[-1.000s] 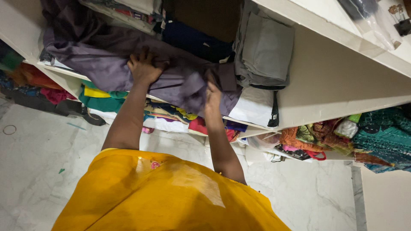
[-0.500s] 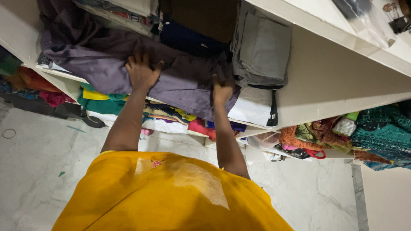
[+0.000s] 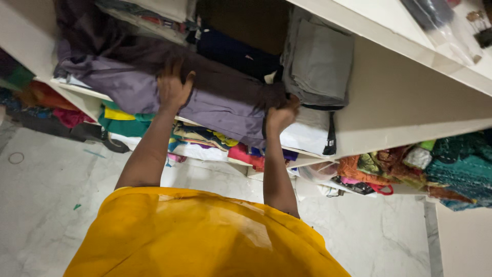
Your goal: The person organizes clothes in a closet by moving folded garments between different shelves and arranging them.
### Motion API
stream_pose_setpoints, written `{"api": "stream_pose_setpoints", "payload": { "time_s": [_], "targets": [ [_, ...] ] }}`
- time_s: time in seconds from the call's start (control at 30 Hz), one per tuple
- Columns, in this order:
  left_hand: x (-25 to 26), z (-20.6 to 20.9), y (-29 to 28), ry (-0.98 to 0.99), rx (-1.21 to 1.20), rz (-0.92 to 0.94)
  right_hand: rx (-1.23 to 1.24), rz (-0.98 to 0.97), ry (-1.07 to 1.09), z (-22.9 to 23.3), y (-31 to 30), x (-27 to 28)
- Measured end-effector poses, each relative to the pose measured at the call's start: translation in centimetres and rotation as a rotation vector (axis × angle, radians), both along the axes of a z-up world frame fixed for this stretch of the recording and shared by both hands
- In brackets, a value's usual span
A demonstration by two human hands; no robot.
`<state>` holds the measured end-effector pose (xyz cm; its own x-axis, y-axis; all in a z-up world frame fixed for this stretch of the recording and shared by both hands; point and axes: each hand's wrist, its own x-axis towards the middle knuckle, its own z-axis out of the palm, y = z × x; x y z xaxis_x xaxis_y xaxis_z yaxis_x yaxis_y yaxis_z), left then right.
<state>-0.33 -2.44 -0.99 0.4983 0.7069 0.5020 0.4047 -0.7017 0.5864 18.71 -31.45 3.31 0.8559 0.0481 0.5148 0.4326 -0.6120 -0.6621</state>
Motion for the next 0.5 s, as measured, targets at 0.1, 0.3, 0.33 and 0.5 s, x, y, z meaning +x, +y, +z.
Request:
{"api": "stream_pose_setpoints", "payload": {
  "time_s": [0.1, 0.3, 0.33, 0.5],
  "targets": [
    [-1.8, 0.4, 1.5, -0.058, -0.020, -0.018, -0.177, -0.066, -0.468, 0.4, 2.1, -1.8],
    [-9.2, 1.8, 7.9, -0.208, 0.083, 0.484, -0.186, 0.695, -0.185, -1.3, 11.1, -8.6],
    [-10.0, 2.4, 8.6, -0.207, 0.085, 0.492, -0.249, 0.751, 0.031, -1.3, 12.5, -9.7],
    [-12.6, 4.6, 14.7, 0.021, 0.119, 0.625, -0.261, 0.905, -0.129, -1.3, 16.6, -12.7]
  ]
}}
